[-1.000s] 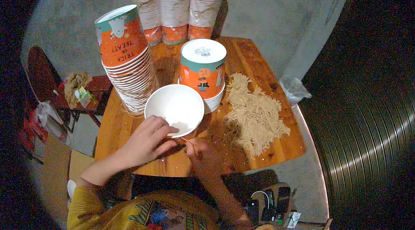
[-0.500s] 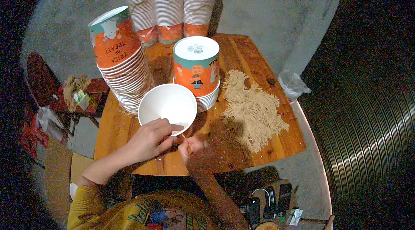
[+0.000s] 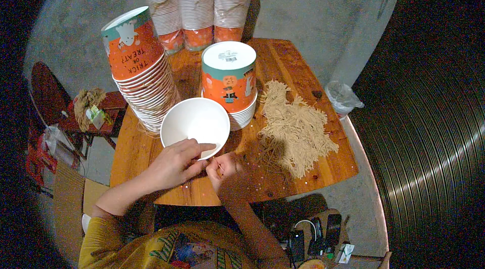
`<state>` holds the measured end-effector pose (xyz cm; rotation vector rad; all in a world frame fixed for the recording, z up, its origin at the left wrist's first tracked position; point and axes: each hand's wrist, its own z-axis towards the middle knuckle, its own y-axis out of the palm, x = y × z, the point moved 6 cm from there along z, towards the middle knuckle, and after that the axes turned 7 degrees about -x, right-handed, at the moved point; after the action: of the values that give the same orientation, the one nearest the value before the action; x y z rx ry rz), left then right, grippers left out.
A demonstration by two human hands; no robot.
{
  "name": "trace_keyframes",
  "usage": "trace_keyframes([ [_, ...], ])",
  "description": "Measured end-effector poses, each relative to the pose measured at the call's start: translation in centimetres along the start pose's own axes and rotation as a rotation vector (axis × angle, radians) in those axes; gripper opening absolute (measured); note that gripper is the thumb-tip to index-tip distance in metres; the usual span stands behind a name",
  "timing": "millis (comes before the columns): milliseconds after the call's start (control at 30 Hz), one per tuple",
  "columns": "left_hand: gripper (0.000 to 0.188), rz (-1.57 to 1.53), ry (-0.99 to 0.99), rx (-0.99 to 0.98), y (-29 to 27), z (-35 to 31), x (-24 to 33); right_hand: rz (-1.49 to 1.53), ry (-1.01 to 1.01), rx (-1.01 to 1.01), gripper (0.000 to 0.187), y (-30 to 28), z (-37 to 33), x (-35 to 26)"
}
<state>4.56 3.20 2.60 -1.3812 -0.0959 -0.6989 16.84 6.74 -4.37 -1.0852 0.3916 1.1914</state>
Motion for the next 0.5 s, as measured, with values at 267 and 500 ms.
trace_keyframes([
  [267,0.024,-0.222,-0.007,-0.180,0.5,2.0,-2.7,0.034,-0.005,0.008,0.015,0.3,0.2,0.4],
  [500,0.018,-0.229,-0.215,-0.322,0.8,2.9,-3.1,0.199,0.130,-0.129,0.011,0.2,0.3,1.0],
])
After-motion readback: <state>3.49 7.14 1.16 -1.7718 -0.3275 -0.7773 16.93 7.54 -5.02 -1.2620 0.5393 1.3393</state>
